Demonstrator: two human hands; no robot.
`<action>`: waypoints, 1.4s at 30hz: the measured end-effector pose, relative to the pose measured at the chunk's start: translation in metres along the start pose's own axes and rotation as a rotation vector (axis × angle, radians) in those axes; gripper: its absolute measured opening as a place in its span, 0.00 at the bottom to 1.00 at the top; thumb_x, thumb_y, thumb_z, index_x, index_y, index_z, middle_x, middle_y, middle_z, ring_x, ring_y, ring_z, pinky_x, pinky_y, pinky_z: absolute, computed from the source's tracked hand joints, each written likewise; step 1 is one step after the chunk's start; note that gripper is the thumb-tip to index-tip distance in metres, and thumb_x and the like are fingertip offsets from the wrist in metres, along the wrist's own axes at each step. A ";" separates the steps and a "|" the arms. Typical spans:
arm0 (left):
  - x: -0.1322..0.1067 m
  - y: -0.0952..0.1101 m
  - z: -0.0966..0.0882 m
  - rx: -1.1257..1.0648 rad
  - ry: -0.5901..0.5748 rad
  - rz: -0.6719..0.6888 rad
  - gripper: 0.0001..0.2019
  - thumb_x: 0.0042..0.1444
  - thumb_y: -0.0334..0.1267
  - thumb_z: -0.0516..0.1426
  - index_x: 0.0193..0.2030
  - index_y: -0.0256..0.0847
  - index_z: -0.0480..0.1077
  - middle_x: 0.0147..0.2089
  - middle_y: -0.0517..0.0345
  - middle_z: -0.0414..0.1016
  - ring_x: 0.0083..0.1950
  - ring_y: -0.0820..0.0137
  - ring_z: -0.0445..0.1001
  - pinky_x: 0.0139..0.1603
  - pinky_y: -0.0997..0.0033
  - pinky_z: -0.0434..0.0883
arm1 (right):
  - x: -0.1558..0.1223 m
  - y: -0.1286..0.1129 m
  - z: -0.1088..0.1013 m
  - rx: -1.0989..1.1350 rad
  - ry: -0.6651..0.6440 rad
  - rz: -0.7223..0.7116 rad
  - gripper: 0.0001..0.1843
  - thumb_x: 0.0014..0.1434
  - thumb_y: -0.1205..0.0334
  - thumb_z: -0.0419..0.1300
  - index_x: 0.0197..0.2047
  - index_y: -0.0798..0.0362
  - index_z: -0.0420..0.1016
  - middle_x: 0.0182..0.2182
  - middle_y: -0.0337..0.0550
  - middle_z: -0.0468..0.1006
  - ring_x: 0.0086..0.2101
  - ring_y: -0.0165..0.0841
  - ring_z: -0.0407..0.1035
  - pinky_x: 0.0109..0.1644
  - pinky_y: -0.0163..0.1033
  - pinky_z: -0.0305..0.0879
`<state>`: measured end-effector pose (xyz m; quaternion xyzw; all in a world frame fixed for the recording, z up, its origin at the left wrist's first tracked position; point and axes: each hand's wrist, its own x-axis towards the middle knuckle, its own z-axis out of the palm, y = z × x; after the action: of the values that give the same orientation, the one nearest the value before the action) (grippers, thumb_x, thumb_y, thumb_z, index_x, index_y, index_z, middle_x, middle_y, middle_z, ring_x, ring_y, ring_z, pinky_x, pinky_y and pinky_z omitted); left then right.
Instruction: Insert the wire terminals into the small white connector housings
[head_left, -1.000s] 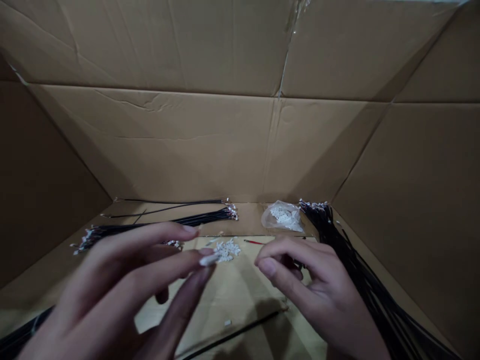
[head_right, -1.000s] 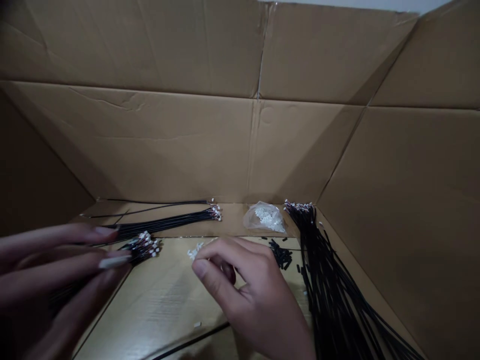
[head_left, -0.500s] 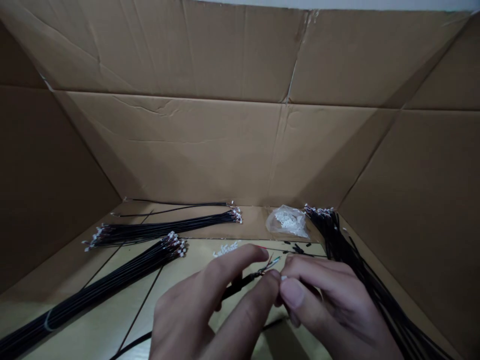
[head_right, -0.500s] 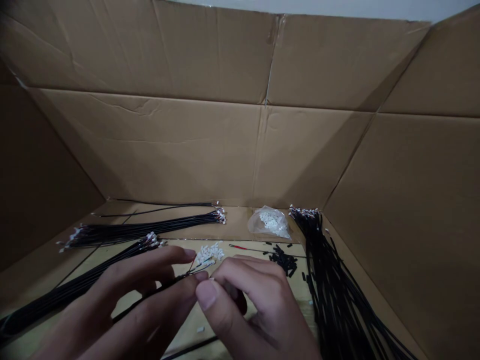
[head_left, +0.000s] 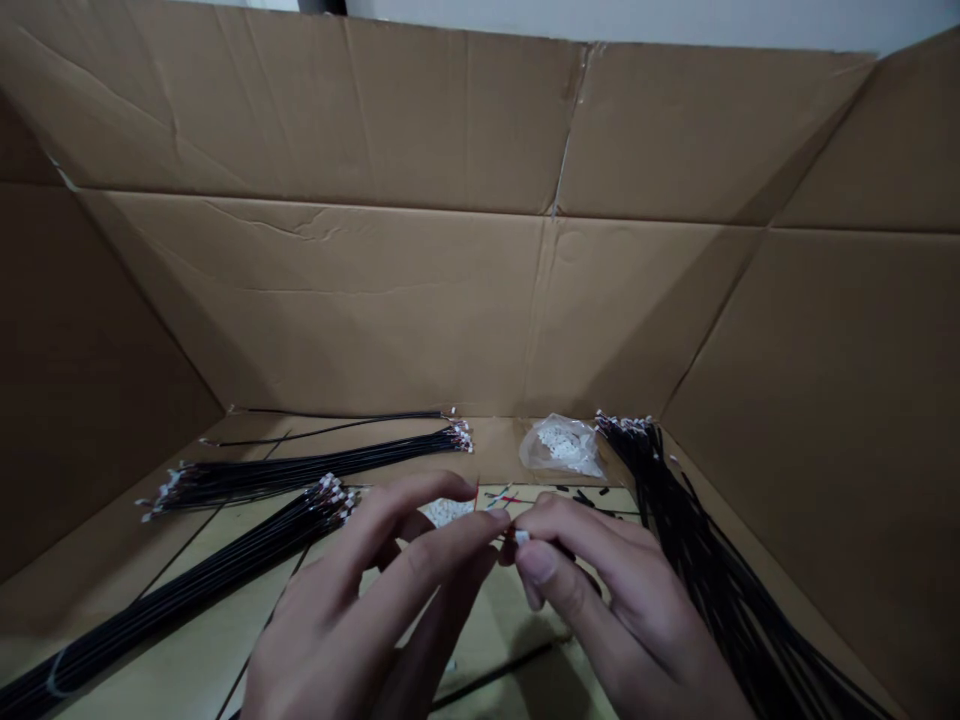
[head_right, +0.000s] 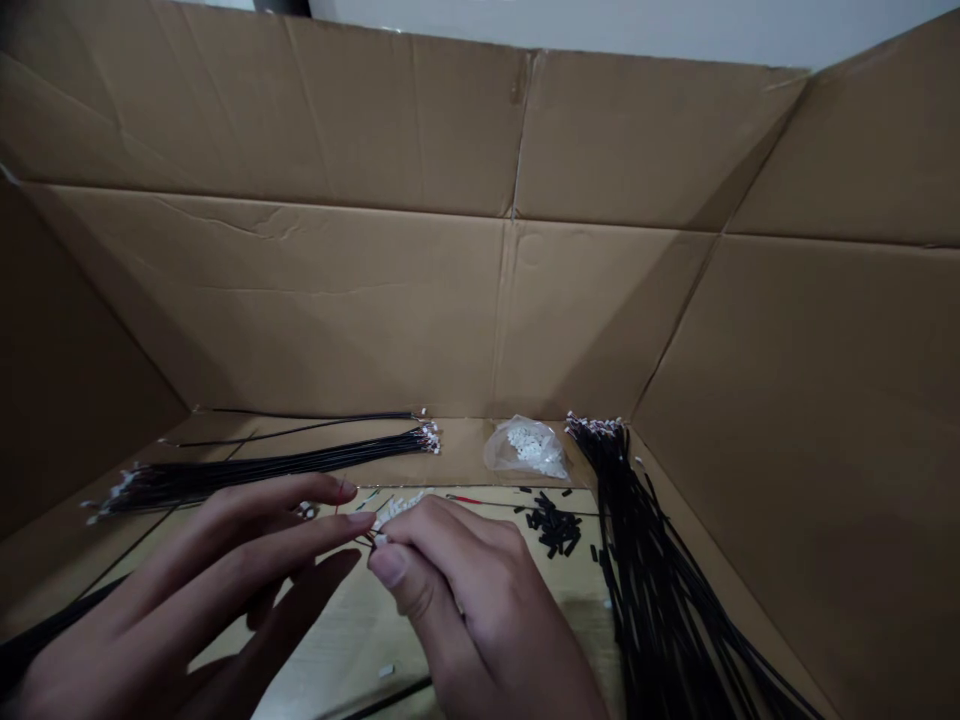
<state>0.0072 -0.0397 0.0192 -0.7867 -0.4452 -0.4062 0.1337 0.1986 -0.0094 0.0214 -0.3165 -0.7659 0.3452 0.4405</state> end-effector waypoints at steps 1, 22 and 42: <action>0.000 0.000 0.002 0.017 -0.002 0.006 0.10 0.71 0.36 0.51 0.52 0.51 0.72 0.50 0.58 0.75 0.40 0.76 0.81 0.35 0.85 0.77 | 0.001 0.001 0.001 0.010 -0.003 -0.013 0.13 0.73 0.63 0.54 0.36 0.48 0.74 0.32 0.34 0.78 0.34 0.29 0.73 0.40 0.32 0.67; -0.003 -0.003 0.006 -0.108 0.105 -0.090 0.07 0.66 0.36 0.57 0.47 0.53 0.75 0.47 0.62 0.77 0.42 0.72 0.82 0.34 0.83 0.78 | 0.008 0.010 0.003 0.013 0.025 -0.255 0.12 0.74 0.62 0.56 0.41 0.53 0.80 0.29 0.36 0.72 0.30 0.28 0.68 0.34 0.32 0.65; -0.002 0.003 0.011 -0.349 0.233 -0.363 0.05 0.63 0.37 0.61 0.41 0.55 0.75 0.40 0.70 0.78 0.35 0.78 0.78 0.32 0.87 0.75 | 0.005 0.006 0.010 -0.226 0.040 -0.420 0.18 0.76 0.58 0.54 0.38 0.53 0.81 0.28 0.41 0.80 0.28 0.31 0.72 0.34 0.38 0.66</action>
<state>0.0154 -0.0362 0.0112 -0.6531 -0.4839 -0.5819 -0.0284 0.1887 -0.0042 0.0152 -0.2043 -0.8400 0.1516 0.4793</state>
